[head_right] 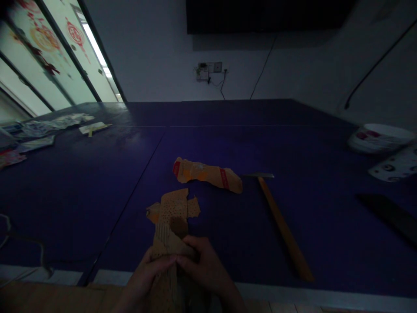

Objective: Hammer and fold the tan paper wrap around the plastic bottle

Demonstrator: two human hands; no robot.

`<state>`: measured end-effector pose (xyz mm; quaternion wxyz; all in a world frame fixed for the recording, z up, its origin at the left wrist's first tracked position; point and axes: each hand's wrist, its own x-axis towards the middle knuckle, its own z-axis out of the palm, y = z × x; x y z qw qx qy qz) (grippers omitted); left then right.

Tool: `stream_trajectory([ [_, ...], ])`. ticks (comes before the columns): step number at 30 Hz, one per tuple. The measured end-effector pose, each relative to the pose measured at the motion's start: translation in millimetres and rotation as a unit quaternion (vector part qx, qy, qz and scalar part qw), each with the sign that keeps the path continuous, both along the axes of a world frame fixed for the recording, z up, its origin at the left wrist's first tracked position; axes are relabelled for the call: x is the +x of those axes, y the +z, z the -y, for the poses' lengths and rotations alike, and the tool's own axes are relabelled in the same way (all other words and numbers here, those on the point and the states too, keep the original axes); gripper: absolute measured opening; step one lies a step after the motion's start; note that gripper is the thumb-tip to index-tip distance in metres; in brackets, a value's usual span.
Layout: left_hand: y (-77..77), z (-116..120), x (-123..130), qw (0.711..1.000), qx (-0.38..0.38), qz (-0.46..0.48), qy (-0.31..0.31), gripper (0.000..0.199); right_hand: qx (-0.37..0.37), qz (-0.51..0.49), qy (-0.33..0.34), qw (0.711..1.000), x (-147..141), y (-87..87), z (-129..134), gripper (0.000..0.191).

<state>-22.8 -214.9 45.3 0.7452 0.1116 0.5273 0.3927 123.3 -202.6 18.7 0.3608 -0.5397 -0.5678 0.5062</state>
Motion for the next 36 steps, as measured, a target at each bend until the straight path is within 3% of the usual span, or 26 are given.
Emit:
stream_trajectory([
  [4,-2.9,-3,-2,1.000,0.012,0.020,-0.005,0.026,0.033,0.013,0.070,0.997,-4,5.5,-3,0.018],
  [8,-5.8,-4,0,0.996,0.001,0.069,-0.048,0.021,0.062,0.012,0.048,0.997,-7,5.9,-4,0.019],
  [16,-10.3,1,7,0.998,0.010,-0.039,0.037,0.031,0.056,0.059,0.061,0.995,-7,21.8,-6,0.019],
  [20,-10.2,0,10,0.998,-0.015,-0.021,0.059,0.028,0.084,0.071,0.076,0.991,-11,17.6,-5,0.020],
  [24,-6.2,-2,9,0.994,0.003,-0.066,0.087,0.026,0.109,0.098,0.098,0.984,-9,10.8,-9,0.021],
  [26,-3.2,-1,6,0.993,-0.011,-0.082,0.088,0.026,0.113,0.118,0.065,0.984,-4,8.7,-16,0.022],
  [29,2.3,0,2,0.990,-0.022,-0.096,0.098,0.028,0.089,0.130,-0.102,0.982,11,7.7,-25,0.021],
  [31,5.5,-1,-1,0.988,-0.010,-0.102,0.112,0.028,0.039,0.069,-0.175,0.981,24,9.0,-23,0.026],
  [32,6.6,-2,-1,0.988,-0.005,-0.103,0.117,0.028,0.006,0.019,-0.176,0.984,31,10.4,-18,0.030],
  [34,7.4,-5,-3,0.987,0.001,-0.100,0.122,0.027,-0.058,-0.069,-0.115,0.989,46,14.8,1,0.035],
  [36,6.5,-8,-5,0.987,0.001,-0.101,0.128,0.027,-0.102,-0.068,-0.033,0.992,60,21.3,24,0.030],
])
